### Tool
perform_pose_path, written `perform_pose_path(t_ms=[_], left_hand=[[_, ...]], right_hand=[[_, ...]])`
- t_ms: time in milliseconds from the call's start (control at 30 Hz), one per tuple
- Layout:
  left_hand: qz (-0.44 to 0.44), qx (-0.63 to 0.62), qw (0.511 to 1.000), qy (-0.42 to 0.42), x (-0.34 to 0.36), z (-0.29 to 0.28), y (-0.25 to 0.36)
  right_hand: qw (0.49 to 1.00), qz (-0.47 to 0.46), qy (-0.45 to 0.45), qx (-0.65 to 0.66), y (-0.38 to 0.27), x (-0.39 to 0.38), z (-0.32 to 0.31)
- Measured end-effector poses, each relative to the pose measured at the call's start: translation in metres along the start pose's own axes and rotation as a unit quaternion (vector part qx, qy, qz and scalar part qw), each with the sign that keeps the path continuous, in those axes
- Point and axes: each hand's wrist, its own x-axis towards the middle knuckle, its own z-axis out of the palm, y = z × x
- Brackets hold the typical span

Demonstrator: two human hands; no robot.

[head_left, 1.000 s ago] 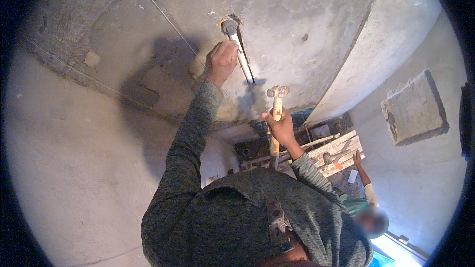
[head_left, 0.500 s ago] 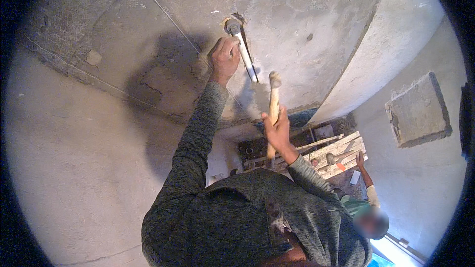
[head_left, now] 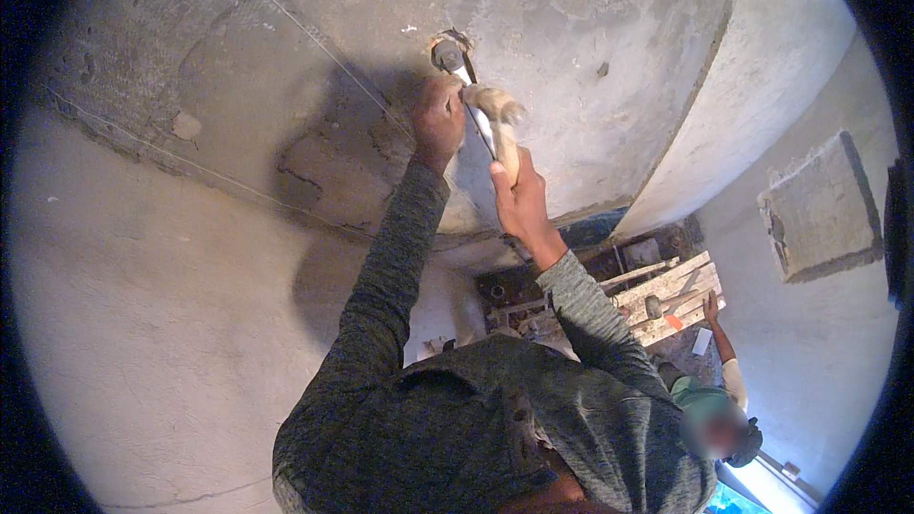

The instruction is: The person uses a measuring tape to mark locations on a ceiling, then uses a hammer and a chisel-like tool to create or clear a channel for electrical conduit near an existing light fixture.

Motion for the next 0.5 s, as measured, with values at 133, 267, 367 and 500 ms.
perform_pose_path(t_ms=[133,267,367,500], left_hand=[[0.000,0.016,1.000,-0.001,0.003,0.000,0.004],[0.012,0.021,1.000,-0.012,0.006,-0.001,0.004],[0.022,0.036,0.999,0.000,0.005,0.000,0.003],[-0.006,0.050,0.999,-0.006,0.001,-0.002,0.004]], right_hand=[[0.999,-0.040,0.021,-0.013,0.001,0.005,-0.001],[0.995,-0.073,0.057,-0.030,0.003,-0.003,0.002],[0.997,-0.052,0.061,-0.007,-0.003,0.000,0.007],[0.998,-0.020,0.011,-0.051,0.002,0.014,0.003]])
